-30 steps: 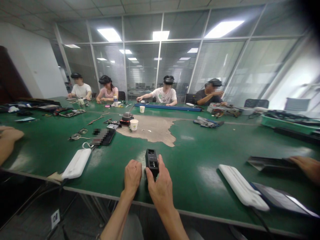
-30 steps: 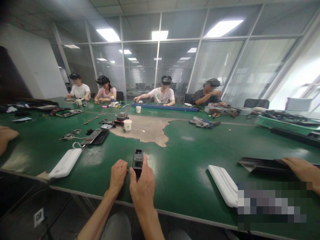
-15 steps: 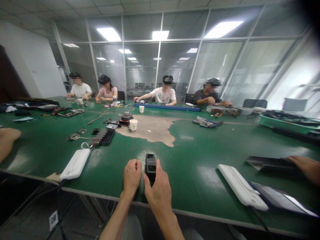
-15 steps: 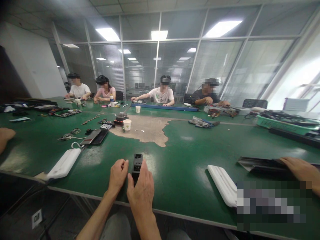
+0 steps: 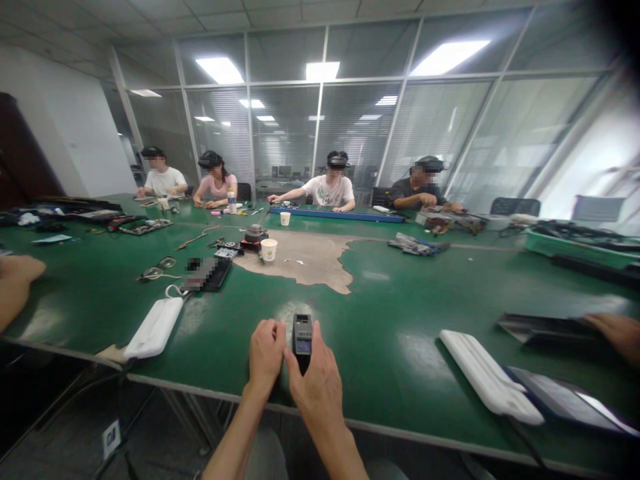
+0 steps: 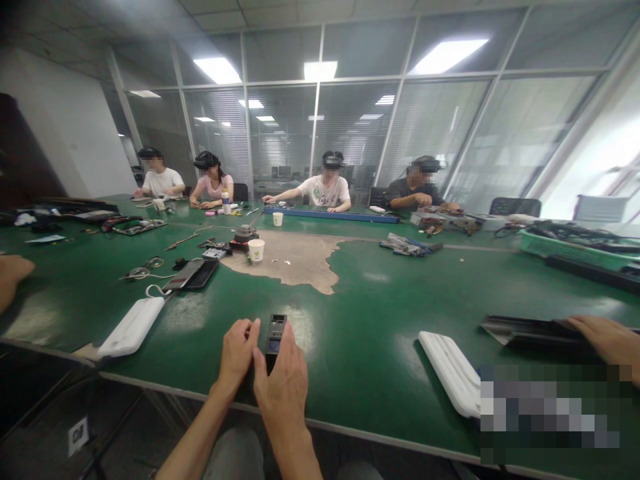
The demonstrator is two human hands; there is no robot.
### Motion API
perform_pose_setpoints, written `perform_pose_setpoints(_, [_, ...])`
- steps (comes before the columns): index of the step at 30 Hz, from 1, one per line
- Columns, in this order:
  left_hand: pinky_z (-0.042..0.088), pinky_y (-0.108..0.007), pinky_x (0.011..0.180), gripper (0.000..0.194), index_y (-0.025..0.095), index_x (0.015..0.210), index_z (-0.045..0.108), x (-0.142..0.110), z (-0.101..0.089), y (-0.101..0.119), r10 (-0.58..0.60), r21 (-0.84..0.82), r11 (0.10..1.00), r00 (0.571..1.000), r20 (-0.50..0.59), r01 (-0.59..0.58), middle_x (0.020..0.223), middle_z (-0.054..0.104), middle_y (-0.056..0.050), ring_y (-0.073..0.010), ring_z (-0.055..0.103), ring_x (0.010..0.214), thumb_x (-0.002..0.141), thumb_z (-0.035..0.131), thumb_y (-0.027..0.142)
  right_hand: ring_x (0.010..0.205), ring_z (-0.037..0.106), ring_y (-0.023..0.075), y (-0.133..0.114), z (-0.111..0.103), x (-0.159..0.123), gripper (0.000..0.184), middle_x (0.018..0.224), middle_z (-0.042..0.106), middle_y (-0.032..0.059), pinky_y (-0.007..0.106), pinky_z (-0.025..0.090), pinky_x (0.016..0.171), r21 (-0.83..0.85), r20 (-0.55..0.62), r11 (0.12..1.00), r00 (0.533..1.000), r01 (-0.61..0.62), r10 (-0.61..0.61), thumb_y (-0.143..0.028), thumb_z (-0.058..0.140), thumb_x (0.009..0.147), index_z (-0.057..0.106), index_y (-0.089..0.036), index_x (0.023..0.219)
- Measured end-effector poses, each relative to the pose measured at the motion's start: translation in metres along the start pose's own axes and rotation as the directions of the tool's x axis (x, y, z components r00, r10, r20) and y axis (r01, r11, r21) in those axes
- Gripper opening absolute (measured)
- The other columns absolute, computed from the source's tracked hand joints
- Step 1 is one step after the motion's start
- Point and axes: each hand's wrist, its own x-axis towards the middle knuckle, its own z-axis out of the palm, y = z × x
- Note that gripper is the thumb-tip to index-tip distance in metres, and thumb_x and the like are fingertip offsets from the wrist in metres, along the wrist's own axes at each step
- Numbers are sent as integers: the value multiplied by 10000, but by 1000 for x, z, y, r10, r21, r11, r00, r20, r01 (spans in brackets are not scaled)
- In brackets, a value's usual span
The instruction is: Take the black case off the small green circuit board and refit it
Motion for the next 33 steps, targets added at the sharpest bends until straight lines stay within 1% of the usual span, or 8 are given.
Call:
perform_pose_setpoints(4, [316,-253,617,383,208,609,450,0,-1,2,3,-6,1000,1000,-15,-3,649,520,-3,-134,476,621,930,357,395,1144,544,308,3,2,-5,715,1357,497,206,467,462,931,-6,1,1000,1000,3,-3,-453,505,892,265,-85,1456])
perform_pose_setpoints(11, [343,-253,653,319,210,618,468,1,-2,4,-18,-22,1000,1000,5,18,677,538,-13,-142,503,662,903,333,256,1097,576,298,8,7,-9,639,1286,558,199,458,484,897,-9,-21,1000,1000,-12,12,-427,461,919,306,-96,1443])
perform_pose_setpoints(16, [342,-249,655,288,209,614,479,1,-2,3,3,-13,1000,1000,5,-3,670,527,-11,-141,496,668,868,344,214,1133,564,295,-5,-7,8,659,1308,543,200,440,480,906,36,-53,998,997,-57,59,-458,464,907,330,-88,1436])
perform_pose_setpoints(20, [316,-246,633,296,203,558,412,1,-2,3,40,13,999,999,7,-40,629,474,6,-130,459,641,850,371,215,1139,565,289,-5,-26,25,685,1308,545,191,427,472,916,65,-95,993,990,-97,102,-473,481,889,328,-97,1441])
perform_pose_setpoints(23, [308,-246,621,325,200,544,416,1,-2,2,41,9,999,999,11,-41,618,472,8,-125,452,627,863,360,236,1135,569,294,8,-36,31,692,1292,559,189,433,463,927,43,-126,989,982,-139,144,-485,480,880,338,-103,1438])
perform_pose_setpoints(26, [299,-249,608,348,201,538,421,1,-1,2,17,10,1000,1000,14,-17,602,472,9,-124,447,602,873,334,233,1130,574,303,28,-41,30,706,1280,564,203,436,459,928,-1,-144,982,971,-191,189,-503,470,873,347,-89,1432])
perform_pose_setpoints(30, [309,-245,617,336,207,587,436,0,-1,3,5,-12,1000,1000,19,-5,614,491,10,-128,466,609,898,312,244,1106,586,313,50,-38,22,711,1266,568,209,441,463,913,-39,-122,969,964,-244,237,-505,465,870,347,-80,1428])
perform_pose_setpoints(33, [316,-247,627,320,212,617,448,0,-1,4,-1,-1,1000,1000,2,1,636,511,4,-134,476,621,906,316,249,1071,595,321,61,-30,14,725,1257,568,212,450,471,894,-66,-91,969,968,-239,232,-498,479,865,329,-77,1435])
